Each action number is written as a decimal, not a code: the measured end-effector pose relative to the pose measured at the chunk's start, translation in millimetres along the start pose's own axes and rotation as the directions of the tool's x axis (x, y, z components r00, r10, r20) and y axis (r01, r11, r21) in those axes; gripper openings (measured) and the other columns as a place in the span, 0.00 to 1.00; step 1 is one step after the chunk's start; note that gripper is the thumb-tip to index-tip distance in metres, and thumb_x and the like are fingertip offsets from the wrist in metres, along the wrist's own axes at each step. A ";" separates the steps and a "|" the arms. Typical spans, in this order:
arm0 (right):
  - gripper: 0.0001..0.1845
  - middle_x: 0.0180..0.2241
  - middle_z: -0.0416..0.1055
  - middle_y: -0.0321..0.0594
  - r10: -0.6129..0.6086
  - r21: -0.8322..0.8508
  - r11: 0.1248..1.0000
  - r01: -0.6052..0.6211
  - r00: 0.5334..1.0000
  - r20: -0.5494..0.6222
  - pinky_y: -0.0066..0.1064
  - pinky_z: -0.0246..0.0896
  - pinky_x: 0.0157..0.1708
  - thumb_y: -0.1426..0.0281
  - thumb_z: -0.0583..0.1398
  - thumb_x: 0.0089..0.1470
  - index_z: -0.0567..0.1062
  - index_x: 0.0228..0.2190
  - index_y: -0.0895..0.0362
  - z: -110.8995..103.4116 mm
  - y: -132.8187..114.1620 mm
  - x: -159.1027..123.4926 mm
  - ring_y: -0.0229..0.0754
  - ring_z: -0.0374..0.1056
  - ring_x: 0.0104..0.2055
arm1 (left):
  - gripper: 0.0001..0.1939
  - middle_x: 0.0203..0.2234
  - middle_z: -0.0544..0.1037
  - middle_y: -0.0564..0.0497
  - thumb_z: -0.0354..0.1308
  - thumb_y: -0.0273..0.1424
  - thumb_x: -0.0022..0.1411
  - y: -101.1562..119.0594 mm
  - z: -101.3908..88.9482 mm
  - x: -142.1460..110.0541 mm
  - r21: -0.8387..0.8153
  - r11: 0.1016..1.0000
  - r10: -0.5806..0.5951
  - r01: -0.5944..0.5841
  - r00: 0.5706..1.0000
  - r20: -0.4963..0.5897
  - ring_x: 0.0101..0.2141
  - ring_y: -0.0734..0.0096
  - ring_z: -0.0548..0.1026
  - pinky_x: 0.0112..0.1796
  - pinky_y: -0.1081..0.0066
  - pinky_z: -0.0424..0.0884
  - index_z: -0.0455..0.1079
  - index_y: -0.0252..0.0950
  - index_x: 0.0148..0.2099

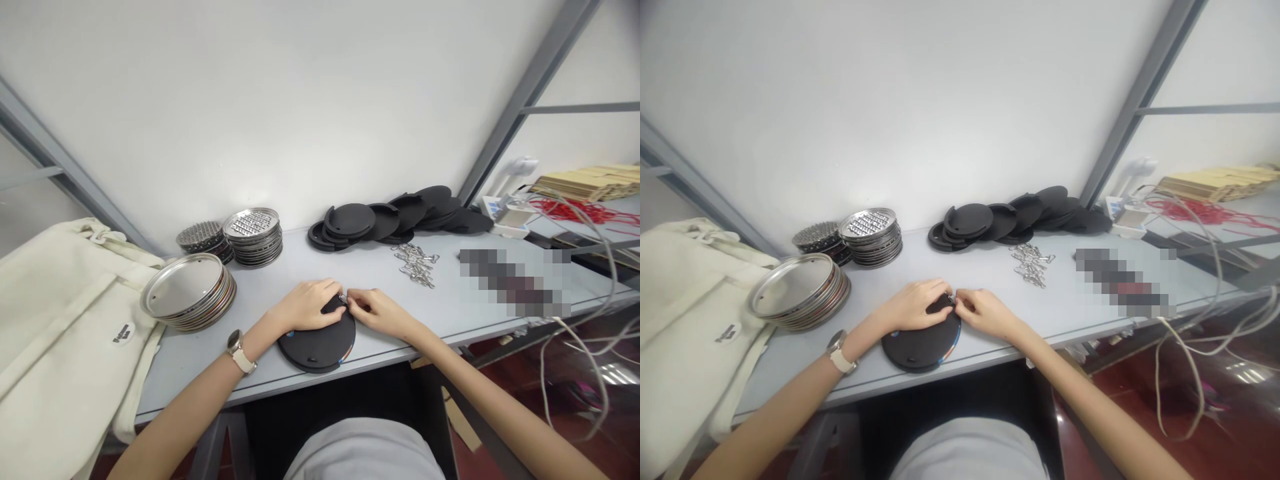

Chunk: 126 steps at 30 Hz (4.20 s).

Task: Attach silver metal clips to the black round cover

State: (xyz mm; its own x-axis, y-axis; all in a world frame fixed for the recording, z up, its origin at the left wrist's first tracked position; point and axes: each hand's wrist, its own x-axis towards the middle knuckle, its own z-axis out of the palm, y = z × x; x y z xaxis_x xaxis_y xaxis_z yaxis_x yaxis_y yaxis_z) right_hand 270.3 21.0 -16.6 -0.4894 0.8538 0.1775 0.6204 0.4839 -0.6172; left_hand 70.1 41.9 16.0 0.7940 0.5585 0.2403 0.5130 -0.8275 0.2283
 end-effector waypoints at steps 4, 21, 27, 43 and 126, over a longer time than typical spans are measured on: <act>0.14 0.18 0.56 0.29 -0.006 -0.008 1.000 0.006 1.000 -0.003 0.25 0.44 0.23 0.68 0.50 0.57 0.60 0.21 0.56 0.2 0.6 -0.3 0.32 0.52 0.20 | 0.07 0.32 0.70 0.51 0.50 0.35 0.63 -0.9 0.6 0.4 0.007 1.000 0.010 -0.010 1.000 0.007 0.31 0.69 0.69 0.32 0.71 0.62 0.63 0.37 0.39; 0.12 0.20 0.61 0.31 -0.035 -0.021 0.999 0.034 0.999 -0.012 0.25 0.46 0.23 0.68 0.48 0.60 0.65 0.27 0.57 3.7 5.0 -0.8 0.33 0.54 0.21 | 0.07 0.26 0.64 0.56 0.54 0.34 0.60 -7.8 0.9 1.2 -0.195 0.981 -0.016 0.017 1.000 0.009 0.26 0.76 0.62 0.28 0.75 0.58 0.61 0.37 0.33; 0.12 0.20 0.60 0.31 -0.029 -0.009 1.000 0.028 0.999 -0.028 0.25 0.46 0.23 0.68 0.48 0.60 0.67 0.29 0.57 3.9 4.4 -0.2 0.33 0.54 0.21 | 0.09 0.26 0.64 0.56 0.55 0.35 0.59 -8.7 1.8 1.3 -0.201 0.979 -0.027 0.027 1.000 0.006 0.26 0.77 0.62 0.28 0.75 0.58 0.60 0.36 0.32; 0.11 0.19 0.56 0.29 -0.021 0.019 1.000 0.022 0.998 -0.053 0.24 0.46 0.23 0.67 0.49 0.59 0.63 0.26 0.56 3.2 3.2 -0.9 0.32 0.52 0.20 | 0.08 0.25 0.65 0.56 0.54 0.35 0.58 -9.0 3.6 1.4 -0.215 0.976 -0.030 0.030 1.000 0.001 0.26 0.76 0.63 0.28 0.74 0.58 0.61 0.36 0.31; 0.10 0.22 0.62 0.34 -0.119 -0.170 0.979 0.115 0.993 -0.014 0.25 0.49 0.27 0.71 0.48 0.59 0.63 0.27 0.55 2.5 2.3 -2.3 0.35 0.56 0.22 | 0.10 0.20 0.63 0.59 0.56 0.37 0.57 -6.7 3.0 0.9 -0.242 0.962 -0.113 0.127 0.991 0.073 0.20 0.78 0.61 0.23 0.75 0.54 0.59 0.37 0.34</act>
State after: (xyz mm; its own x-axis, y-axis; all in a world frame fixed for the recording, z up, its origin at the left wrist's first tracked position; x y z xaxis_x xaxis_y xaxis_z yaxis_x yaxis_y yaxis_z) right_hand 271.3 19.7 -20.4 -0.5511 0.7926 0.2609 0.6547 0.6046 -0.4537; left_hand 68.4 47.7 11.9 0.7525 0.6426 0.1439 0.5156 -0.7109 0.4782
